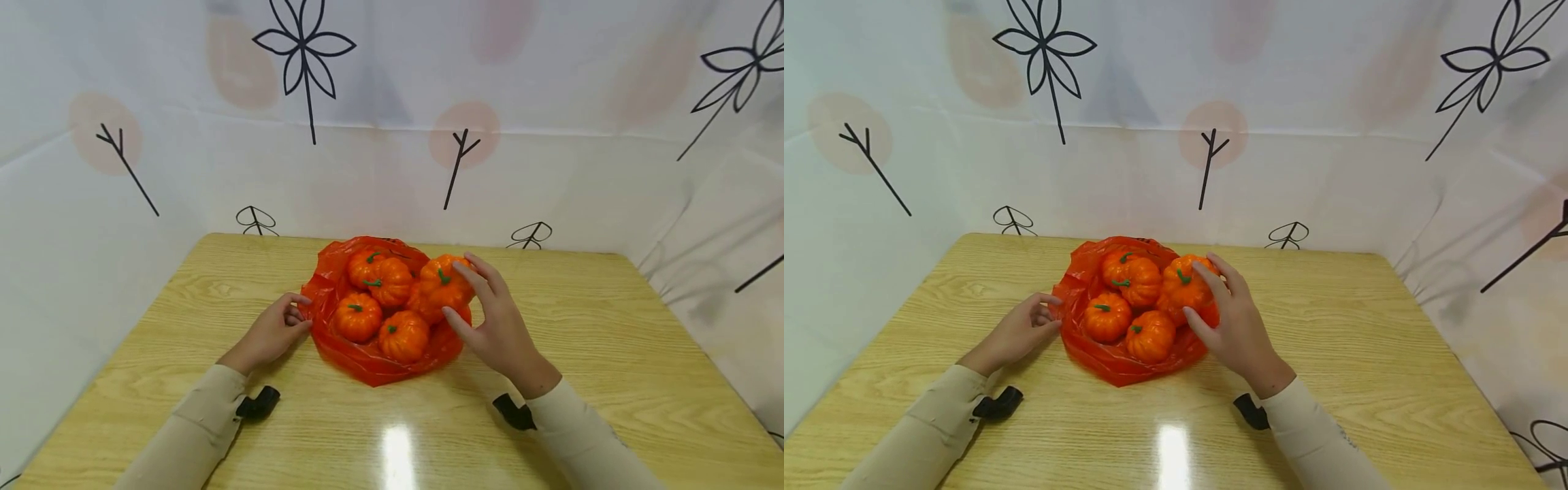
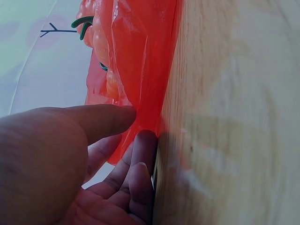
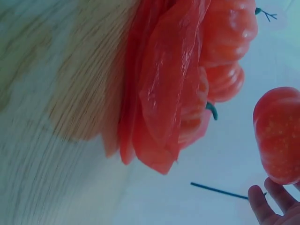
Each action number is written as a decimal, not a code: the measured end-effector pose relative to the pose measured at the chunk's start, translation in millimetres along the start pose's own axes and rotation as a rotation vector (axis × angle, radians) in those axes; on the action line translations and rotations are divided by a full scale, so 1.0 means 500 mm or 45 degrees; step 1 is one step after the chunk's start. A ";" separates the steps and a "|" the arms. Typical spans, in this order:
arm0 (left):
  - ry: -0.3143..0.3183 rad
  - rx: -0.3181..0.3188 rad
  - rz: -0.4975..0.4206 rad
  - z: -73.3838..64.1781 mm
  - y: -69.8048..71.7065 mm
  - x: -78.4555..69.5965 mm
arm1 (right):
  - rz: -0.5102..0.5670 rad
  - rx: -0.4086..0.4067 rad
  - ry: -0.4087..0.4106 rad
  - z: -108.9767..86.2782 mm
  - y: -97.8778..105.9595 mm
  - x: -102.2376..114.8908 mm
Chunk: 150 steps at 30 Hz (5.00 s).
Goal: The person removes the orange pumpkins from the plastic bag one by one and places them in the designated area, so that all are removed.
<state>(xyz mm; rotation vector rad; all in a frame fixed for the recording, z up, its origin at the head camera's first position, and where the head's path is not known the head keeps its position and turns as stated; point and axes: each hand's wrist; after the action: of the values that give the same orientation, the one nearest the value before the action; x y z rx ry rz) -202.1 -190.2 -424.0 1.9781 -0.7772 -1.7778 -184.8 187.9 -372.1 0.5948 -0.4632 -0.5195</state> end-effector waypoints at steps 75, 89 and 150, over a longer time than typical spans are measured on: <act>-0.016 0.009 0.005 0.006 -0.002 0.007 | -0.030 0.474 -0.717 -0.041 0.045 -0.151; -0.025 0.011 0.004 0.003 -0.002 0.005 | -0.018 0.547 -0.771 -0.050 0.043 -0.164; -0.016 -0.003 0.023 -0.001 -0.008 0.009 | -0.002 0.626 -0.830 -0.055 0.043 -0.162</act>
<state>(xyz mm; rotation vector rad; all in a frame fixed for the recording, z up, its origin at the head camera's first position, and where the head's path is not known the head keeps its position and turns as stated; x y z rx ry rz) -200.6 -190.0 -429.9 1.9547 -0.7943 -1.7815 -225.7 261.2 -399.7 0.8941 -1.2313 -0.6016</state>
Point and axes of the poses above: each hand's wrist, its own z-axis towards the middle knuckle, its own y-axis out of the back of the hand, x = y × z, and after that the axes turned 8 degrees about y, right-handed
